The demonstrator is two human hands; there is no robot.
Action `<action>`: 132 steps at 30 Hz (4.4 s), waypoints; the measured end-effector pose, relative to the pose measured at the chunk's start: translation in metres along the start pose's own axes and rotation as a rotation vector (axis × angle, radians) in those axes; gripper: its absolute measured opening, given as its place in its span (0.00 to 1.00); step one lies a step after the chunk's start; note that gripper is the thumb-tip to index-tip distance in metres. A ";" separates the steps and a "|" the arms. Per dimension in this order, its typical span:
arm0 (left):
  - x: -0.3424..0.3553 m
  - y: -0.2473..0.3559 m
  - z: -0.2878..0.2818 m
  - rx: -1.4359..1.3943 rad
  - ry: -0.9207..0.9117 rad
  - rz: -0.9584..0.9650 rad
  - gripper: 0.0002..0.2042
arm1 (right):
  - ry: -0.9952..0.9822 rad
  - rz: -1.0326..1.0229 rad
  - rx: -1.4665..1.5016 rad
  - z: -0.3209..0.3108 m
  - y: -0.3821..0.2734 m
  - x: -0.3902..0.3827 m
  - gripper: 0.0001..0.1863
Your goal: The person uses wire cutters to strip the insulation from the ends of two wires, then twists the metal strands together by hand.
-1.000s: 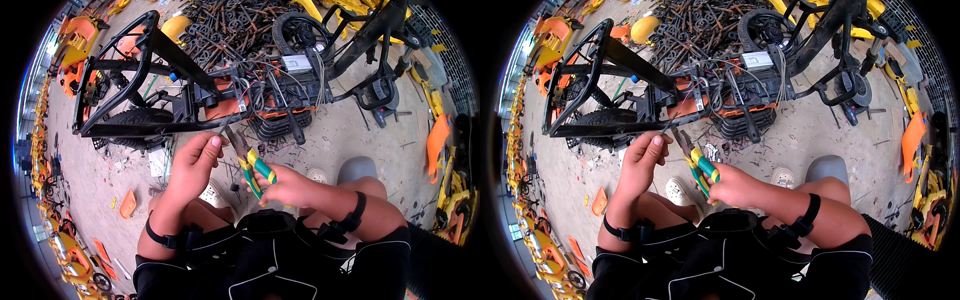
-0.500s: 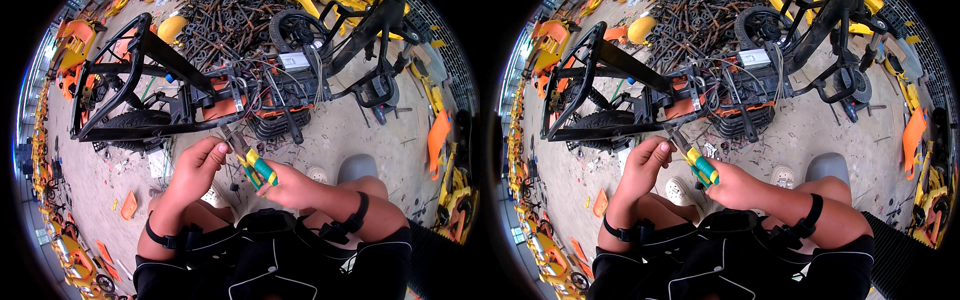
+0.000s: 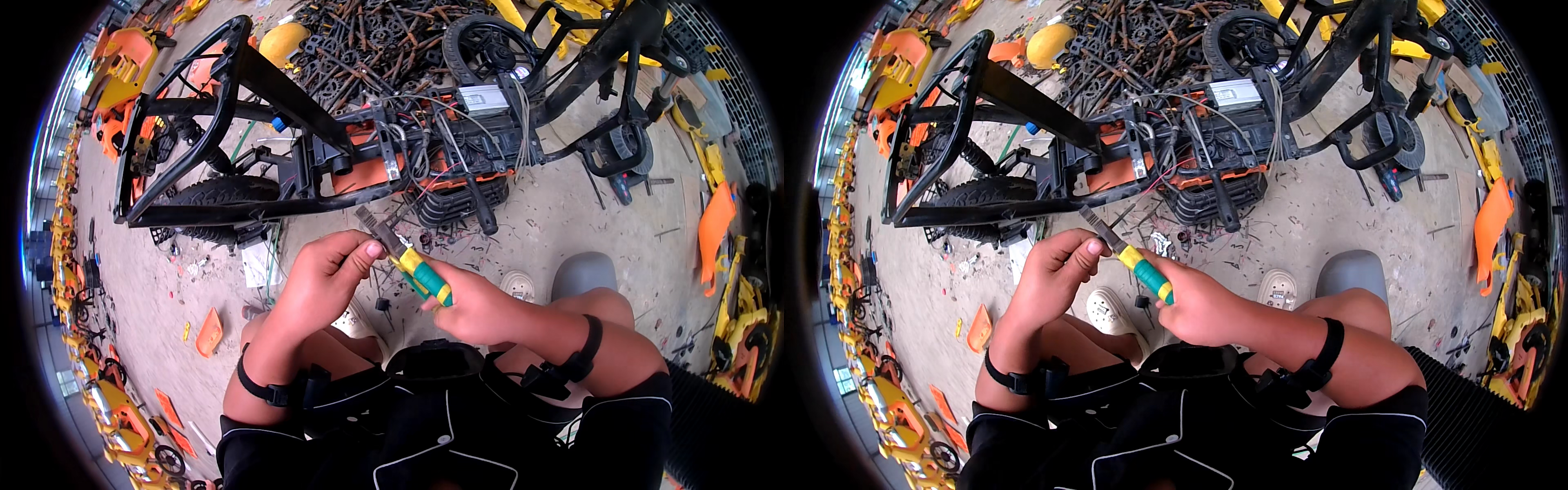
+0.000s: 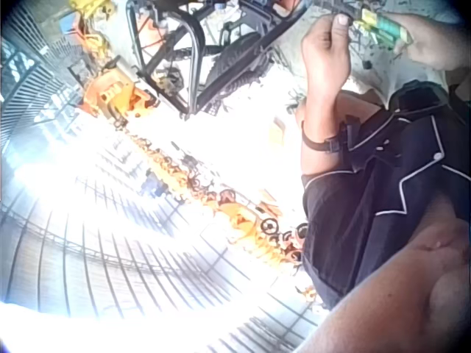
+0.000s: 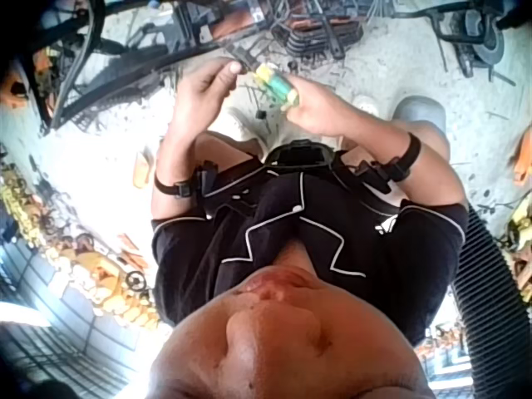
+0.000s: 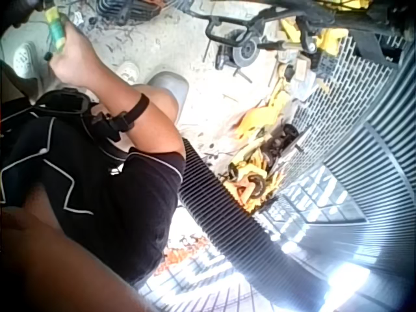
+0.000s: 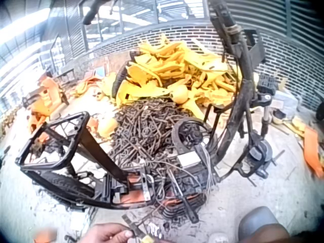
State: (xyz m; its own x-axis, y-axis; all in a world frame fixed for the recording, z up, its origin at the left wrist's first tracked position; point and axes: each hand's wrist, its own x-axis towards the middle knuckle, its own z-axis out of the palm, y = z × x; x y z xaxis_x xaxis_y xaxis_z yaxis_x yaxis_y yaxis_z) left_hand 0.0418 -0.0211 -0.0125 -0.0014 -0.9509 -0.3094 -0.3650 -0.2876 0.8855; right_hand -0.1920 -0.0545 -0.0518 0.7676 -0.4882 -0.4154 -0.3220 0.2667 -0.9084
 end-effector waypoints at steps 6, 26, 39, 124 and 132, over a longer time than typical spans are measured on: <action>0.000 -0.002 0.000 0.015 0.009 0.020 0.14 | 0.007 0.001 -0.077 0.000 -0.001 0.002 0.42; -0.004 -0.007 0.003 -0.153 -0.014 0.064 0.15 | 0.209 -0.261 -0.266 0.006 -0.003 -0.002 0.34; -0.007 -0.007 0.008 -0.090 -0.017 0.130 0.17 | 0.184 -0.275 -0.302 0.008 -0.008 -0.004 0.34; -0.014 0.001 0.005 0.017 -0.060 0.320 0.16 | 0.026 -0.187 -0.227 0.009 -0.016 -0.013 0.26; -0.015 0.002 0.006 0.032 -0.053 0.318 0.15 | 0.050 -0.213 -0.227 0.010 -0.016 -0.013 0.25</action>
State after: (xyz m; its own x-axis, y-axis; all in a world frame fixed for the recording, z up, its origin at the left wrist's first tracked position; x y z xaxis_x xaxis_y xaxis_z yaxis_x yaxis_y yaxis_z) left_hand 0.0360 -0.0070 -0.0083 -0.1683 -0.9850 -0.0373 -0.3676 0.0276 0.9296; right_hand -0.1910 -0.0443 -0.0310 0.8048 -0.5546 -0.2115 -0.2770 -0.0357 -0.9602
